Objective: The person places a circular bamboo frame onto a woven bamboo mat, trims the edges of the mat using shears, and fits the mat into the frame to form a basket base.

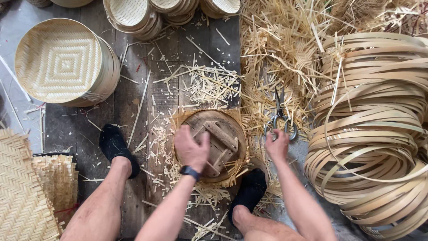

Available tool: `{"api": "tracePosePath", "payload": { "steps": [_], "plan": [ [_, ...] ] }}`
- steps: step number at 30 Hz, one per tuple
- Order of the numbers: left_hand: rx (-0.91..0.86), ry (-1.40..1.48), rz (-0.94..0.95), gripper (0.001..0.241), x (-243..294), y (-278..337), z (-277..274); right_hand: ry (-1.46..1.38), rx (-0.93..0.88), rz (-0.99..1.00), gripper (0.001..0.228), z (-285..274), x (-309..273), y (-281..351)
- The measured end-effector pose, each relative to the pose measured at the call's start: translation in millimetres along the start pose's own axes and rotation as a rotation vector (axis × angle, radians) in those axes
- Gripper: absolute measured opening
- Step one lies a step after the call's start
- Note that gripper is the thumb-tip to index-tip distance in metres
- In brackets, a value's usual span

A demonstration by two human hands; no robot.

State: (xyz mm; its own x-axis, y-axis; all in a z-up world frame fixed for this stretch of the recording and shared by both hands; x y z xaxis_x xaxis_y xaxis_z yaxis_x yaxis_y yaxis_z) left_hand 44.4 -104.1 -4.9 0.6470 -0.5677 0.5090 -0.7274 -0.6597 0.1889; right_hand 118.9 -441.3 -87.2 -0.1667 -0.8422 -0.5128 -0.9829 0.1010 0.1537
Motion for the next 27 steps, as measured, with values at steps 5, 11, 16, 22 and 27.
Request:
{"api": "tracePosePath", "payload": {
  "steps": [5, 11, 16, 22, 27],
  "plan": [
    [-0.125, -0.014, -0.231, 0.133, 75, 30, 49, 0.213, -0.095, -0.026, 0.080, -19, 40, -30],
    [-0.249, -0.137, 0.228, 0.123, 59, 23, 33, 0.144, -0.262, 0.195, 0.076, -22, 26, -52],
    [-0.331, -0.141, 0.207, 0.101, 42, 33, 19, -0.201, -0.469, 0.243, 0.043, -32, 44, -33],
    [-0.250, -0.111, 0.289, 0.103, 35, 32, 28, -0.041, -0.502, 0.125, 0.062, -60, -8, 33],
    [-0.259, -0.113, 0.289, 0.104, 34, 32, 26, 0.276, -0.132, -0.733, 0.071, -46, -44, 22]
  ]
}}
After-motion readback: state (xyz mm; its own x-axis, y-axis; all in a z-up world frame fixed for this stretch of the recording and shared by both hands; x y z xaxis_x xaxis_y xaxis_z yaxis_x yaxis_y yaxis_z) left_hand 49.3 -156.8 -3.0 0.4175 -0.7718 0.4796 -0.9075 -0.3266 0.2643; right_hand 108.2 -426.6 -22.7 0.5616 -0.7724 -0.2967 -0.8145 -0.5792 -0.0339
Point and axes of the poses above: each hand's wrist, its own y-axis away from the middle knuckle, its own z-axis out of the palm, x = y × z, the point moved 1 cm from there along -y, towards the middle knuckle, and after that the axes turned 12 degrees about -z, right-handed, at the moved point
